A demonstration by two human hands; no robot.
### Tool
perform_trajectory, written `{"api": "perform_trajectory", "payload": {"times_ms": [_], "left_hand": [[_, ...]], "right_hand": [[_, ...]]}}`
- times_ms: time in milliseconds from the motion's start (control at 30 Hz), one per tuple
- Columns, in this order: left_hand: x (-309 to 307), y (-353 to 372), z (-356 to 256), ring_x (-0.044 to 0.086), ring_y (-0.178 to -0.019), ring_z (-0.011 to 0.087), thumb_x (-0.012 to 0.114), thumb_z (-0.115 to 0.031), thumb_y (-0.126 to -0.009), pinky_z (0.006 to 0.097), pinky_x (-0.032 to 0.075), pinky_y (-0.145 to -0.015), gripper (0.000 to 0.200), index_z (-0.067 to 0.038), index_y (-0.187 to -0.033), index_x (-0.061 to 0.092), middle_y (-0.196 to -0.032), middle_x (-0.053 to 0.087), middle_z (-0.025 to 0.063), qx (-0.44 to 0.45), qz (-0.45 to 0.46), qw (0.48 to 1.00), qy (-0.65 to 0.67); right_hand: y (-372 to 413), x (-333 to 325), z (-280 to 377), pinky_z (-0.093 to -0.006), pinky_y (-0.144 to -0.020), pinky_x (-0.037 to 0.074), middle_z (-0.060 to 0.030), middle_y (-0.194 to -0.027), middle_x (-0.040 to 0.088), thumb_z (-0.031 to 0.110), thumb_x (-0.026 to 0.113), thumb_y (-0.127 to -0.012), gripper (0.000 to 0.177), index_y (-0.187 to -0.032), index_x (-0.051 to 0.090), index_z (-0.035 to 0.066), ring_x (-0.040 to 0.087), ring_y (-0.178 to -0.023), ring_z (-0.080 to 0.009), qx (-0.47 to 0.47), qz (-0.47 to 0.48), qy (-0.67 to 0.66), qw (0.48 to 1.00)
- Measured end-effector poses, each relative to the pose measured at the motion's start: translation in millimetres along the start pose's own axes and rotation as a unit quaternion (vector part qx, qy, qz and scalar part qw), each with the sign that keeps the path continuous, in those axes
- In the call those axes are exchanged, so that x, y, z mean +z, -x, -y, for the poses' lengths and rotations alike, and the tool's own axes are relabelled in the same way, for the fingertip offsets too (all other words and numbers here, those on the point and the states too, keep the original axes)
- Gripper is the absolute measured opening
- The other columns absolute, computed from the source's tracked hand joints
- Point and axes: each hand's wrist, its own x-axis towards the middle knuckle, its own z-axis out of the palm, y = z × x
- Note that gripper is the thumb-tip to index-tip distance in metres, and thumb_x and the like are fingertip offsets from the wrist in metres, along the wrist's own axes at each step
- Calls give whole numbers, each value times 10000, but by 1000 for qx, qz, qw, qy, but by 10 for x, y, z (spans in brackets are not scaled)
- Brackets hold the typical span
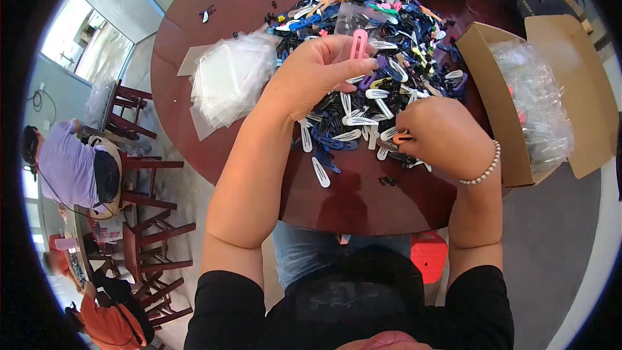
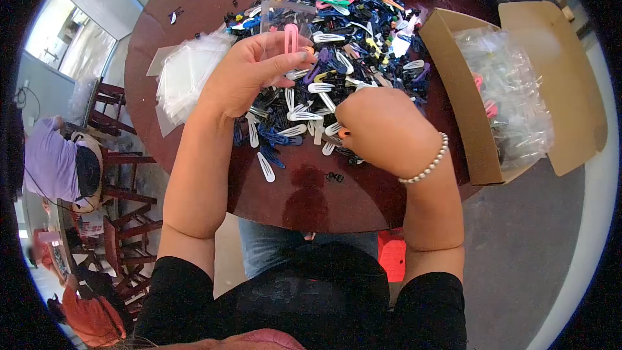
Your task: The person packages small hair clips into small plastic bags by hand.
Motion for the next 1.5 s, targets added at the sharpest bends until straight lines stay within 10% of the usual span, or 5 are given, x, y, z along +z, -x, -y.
{"api": "perform_trajectory", "payload": {"times_ms": [433,667,1067,1300,1500], "left_hand": [[-4,5,15,617,-907,81,718,-265,-832,230,491,-715,405,-59,-1167,623,-1007,674,20,8,36,999,-8],[57,27,10,607,-862,68,716,-161,-834,216,487,-726,370,-40,-1169,615,-995,674,24,16,116,993,-7],[95,85,-59,630,-943,112,676,-193,-865,232,512,-723,368,-35,-1188,602,-1082,669,57,-5,157,987,42],[7,31,-22,624,-1044,162,652,-220,-885,269,553,-776,419,-40,-1252,561,-1143,646,99,12,50,991,125],[-109,-21,-2,647,-1008,178,646,-252,-902,262,563,-751,359,-51,-1193,584,-1109,655,109,39,-15,988,149]], "right_hand": [[-32,-145,-117,-254,-599,470,-74,-733,613,26,673,-792,89,-862,625,-4,591,-646,-136,-3,-102,-204,974],[-58,-181,-52,-186,-649,468,-13,-833,655,10,673,-848,117,-961,666,-18,588,-734,-51,5,-446,-440,780],[-205,-46,63,-180,-630,437,-47,-940,675,-5,613,-887,93,-945,677,-37,530,-708,-43,-11,-482,-394,782],[-100,-71,-218,-264,-601,482,-102,-737,670,39,696,-781,136,-902,668,-17,598,-609,-140,17,-148,-156,977],[-130,35,-22,-394,-741,496,-110,-932,596,43,700,-695,279,-965,632,26,617,-849,-315,47,-111,4,993]]}}
